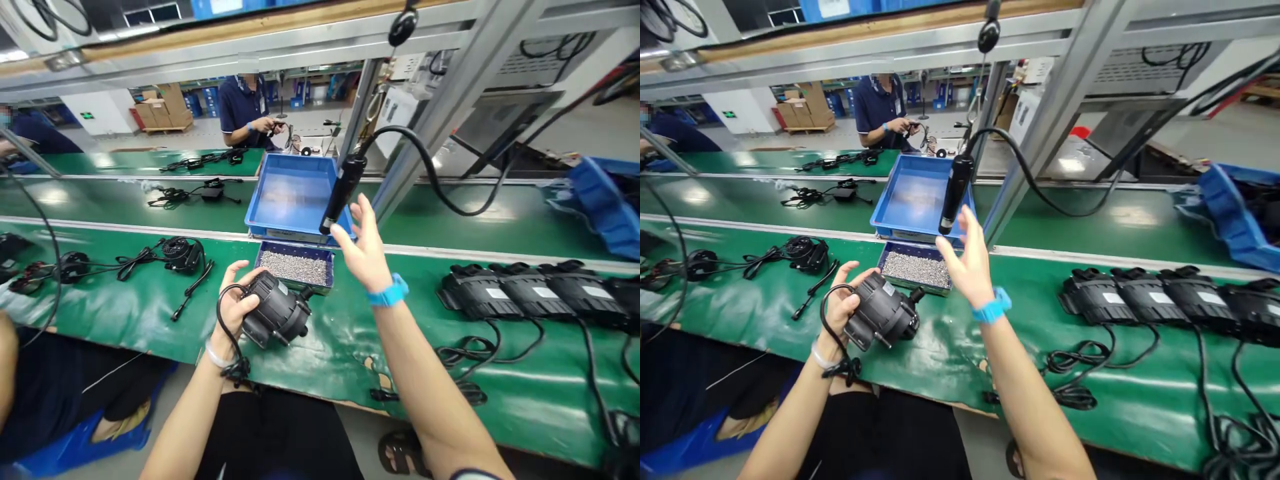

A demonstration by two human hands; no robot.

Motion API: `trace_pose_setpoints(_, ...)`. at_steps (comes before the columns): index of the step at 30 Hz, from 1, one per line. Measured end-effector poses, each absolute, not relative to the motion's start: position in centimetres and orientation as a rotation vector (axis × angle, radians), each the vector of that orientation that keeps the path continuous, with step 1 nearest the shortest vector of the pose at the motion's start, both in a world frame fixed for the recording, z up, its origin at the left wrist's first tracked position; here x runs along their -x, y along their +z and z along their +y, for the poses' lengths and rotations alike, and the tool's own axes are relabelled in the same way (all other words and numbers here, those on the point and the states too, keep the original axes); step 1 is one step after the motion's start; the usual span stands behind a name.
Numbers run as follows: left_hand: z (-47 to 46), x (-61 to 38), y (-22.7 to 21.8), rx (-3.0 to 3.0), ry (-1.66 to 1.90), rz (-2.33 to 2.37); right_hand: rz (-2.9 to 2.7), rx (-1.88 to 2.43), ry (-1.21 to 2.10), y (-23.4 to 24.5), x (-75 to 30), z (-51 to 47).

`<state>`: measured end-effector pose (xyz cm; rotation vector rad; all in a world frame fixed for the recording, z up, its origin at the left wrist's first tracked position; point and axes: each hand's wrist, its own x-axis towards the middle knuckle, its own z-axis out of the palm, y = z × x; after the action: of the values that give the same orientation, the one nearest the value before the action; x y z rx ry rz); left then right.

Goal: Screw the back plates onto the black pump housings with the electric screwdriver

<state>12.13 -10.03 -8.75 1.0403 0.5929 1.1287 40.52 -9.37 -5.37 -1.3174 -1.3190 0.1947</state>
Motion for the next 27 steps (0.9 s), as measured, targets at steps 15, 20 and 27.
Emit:
trace_pose_setpoints(15,-14.2,-12.5,-6.1,-1.086,1.122,0.782,-0.580,0.864,1.944,-9.5,-29.8,-24.0)
trace_pose_setpoints(20,-14.9,-12.2,-5.8,-1.293,1.079,0.813,-0.419,0.936,1.898,-10.6,-28.9,-23.9)
trace_pose_setpoints(27,-15.3,-10.4,-5.5,-1.408,1.062,0.642,-0.918,1.279,1.030,-12.0,-28.9,-24.5)
